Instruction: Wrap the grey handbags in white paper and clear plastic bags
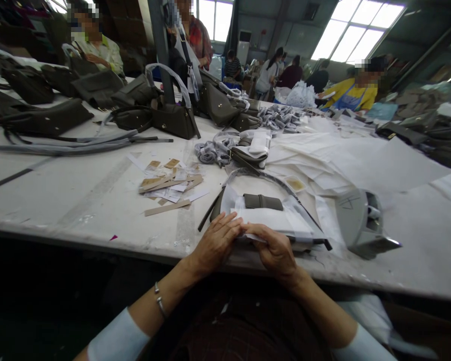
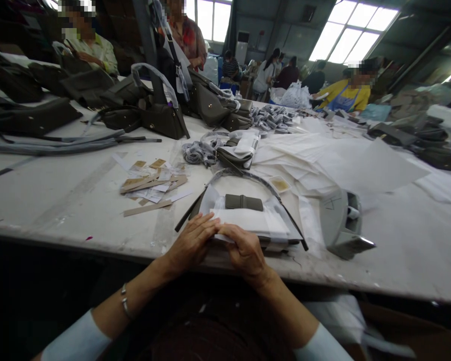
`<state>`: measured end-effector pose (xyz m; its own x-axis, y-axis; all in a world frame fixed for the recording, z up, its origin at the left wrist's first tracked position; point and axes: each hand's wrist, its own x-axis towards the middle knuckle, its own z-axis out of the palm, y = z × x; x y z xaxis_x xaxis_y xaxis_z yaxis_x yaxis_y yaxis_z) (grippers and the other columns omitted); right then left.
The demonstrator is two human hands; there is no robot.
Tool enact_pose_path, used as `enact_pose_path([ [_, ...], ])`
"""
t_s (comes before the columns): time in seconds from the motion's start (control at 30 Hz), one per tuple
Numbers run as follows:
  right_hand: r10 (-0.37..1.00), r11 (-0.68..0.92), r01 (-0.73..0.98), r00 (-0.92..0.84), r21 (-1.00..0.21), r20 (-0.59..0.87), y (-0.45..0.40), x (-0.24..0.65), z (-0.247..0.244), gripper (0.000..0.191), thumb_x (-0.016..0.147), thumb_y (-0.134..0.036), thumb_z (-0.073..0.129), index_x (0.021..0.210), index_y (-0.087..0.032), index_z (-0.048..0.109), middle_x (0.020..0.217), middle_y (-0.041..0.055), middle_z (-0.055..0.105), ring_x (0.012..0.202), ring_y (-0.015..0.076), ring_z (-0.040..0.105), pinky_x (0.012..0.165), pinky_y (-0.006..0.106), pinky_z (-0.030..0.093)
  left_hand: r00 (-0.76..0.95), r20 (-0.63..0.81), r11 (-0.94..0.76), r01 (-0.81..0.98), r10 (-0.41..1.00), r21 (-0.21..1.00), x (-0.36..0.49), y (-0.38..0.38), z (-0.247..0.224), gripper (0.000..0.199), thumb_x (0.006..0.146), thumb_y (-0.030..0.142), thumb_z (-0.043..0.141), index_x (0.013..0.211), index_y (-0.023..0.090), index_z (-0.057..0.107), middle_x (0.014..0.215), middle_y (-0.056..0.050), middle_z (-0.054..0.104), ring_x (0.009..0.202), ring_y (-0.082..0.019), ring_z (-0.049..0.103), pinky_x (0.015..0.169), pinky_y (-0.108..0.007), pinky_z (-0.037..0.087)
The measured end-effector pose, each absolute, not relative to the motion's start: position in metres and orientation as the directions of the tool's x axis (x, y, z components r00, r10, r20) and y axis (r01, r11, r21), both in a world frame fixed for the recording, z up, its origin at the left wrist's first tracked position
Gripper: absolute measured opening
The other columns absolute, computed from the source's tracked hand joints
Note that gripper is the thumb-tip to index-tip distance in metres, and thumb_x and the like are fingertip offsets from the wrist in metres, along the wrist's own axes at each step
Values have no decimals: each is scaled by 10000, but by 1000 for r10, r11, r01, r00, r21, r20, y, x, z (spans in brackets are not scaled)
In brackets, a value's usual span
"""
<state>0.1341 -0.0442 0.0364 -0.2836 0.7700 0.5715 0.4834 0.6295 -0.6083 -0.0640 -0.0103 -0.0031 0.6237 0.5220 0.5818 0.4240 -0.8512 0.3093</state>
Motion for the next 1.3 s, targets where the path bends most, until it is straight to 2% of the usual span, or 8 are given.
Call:
enact_pose_path([
  [0.17,803,588,508,-273,-629,530,-42,137,32,336,874,-53,493,1099,-255,641,1015,17,744,935,167,715,853,260,563,529,339,-554,322,778,768,-71,-13,25,309,953,239,440,1224,200,582,1290,-94,629,1293,-228,512,1119,-441,372],
  [0.3,758,650,490,-361,-581,543,-41,136,38,380,900,-47,470,1185,-257,606,1067,27,737,985,164,702,891,272,551,339,160,-276,327,927,904,-62,-8,37,308,995,331,370,1126,184,607,1128,-90,703,1052,-213,660,913,-349,510],
  [0.43,707,704,477,-407,-526,578,-40,135,44,380,904,-36,469,1195,-247,593,1105,49,720,1001,157,690,868,257,550,307,177,-282,341,935,897,-50,-5,31,144,903,255,570,1038,210,587,970,-40,749,953,-204,691,902,-343,502],
  [0.53,685,722,501,-424,-477,592,-41,136,51,342,896,-36,462,1133,-226,621,1055,62,718,955,158,688,819,256,552,335,285,-405,379,898,832,-47,-6,22,207,825,171,676,997,226,576,920,-12,755,948,-209,688,923,-366,481],
  [0.7,596,785,549,-546,-286,589,-52,138,64,224,908,-76,504,1019,-190,661,881,59,721,776,164,657,720,294,512,348,509,-615,401,788,679,-46,-10,7,298,829,132,671,1075,221,529,925,-9,741,921,-204,683,948,-416,471],
  [0.9,628,758,596,-556,-266,544,-46,132,75,247,934,-93,469,1014,-214,669,851,44,720,746,167,626,707,319,446,351,622,-708,453,700,542,-44,-15,-2,327,891,129,555,1200,198,474,978,-49,715,937,-208,668,990,-454,455],
  [1.1,776,603,727,-439,-328,453,-6,126,73,147,912,-197,598,911,-261,731,788,13,702,771,176,594,742,347,361,292,524,-597,473,800,648,-47,-14,2,514,862,129,557,1345,192,396,1178,-103,640,1038,-229,617,917,-413,509],
  [1.3,934,351,816,-267,-460,240,19,128,54,117,859,-258,690,753,-259,739,761,3,662,793,184,550,761,340,334,344,387,-507,403,855,762,-56,-14,12,552,872,106,523,1390,190,349,1023,-51,646,990,-193,606,952,-382,489],
])
